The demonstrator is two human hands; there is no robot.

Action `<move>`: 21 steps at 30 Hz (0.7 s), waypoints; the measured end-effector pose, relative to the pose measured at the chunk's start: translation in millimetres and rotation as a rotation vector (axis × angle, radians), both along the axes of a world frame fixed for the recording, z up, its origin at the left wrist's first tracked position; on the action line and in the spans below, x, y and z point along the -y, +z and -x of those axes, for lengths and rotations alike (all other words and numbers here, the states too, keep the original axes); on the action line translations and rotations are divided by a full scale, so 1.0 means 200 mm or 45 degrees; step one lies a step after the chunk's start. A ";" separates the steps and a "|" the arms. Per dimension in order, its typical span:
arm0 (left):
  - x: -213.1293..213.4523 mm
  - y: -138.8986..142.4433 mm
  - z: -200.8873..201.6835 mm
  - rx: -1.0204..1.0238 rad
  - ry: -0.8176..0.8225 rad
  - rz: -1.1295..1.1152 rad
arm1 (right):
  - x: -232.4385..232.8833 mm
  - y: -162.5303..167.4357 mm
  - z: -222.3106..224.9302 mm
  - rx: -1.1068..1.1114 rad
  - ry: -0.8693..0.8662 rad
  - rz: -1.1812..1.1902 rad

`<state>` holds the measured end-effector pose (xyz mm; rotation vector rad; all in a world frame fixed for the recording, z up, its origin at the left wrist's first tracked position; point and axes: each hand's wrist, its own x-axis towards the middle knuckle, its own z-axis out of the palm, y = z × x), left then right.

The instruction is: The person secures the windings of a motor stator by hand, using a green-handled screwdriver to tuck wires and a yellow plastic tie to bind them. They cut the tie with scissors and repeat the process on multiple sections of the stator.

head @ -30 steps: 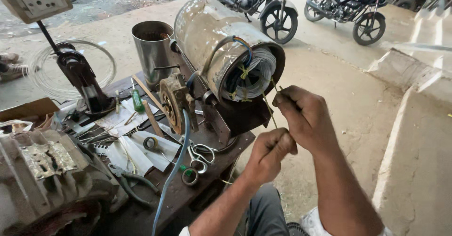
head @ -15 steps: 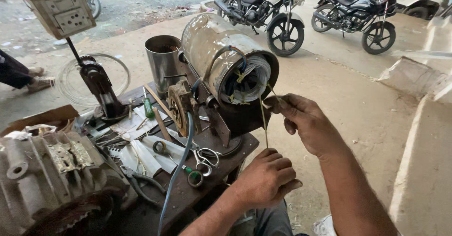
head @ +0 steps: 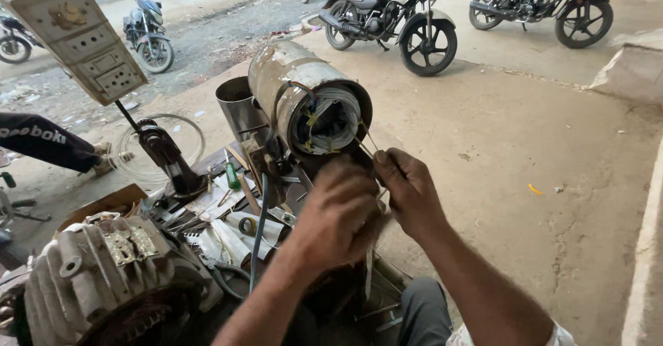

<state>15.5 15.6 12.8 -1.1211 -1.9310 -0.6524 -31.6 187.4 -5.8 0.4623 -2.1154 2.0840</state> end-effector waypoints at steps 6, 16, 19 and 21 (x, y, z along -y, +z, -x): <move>-0.04 0.35 0.16 -0.399 0.752 0.456 | -0.01 -0.07 0.03 -0.176 0.212 0.366; -0.14 0.40 0.39 -0.306 0.963 0.883 | 0.03 -0.08 0.05 -0.086 0.079 0.339; -0.15 0.40 0.39 -0.290 1.038 0.864 | 0.03 -0.04 0.00 -0.239 0.029 0.225; -0.16 0.41 0.40 -0.298 1.030 0.857 | 0.03 -0.02 -0.02 -0.448 -0.015 0.158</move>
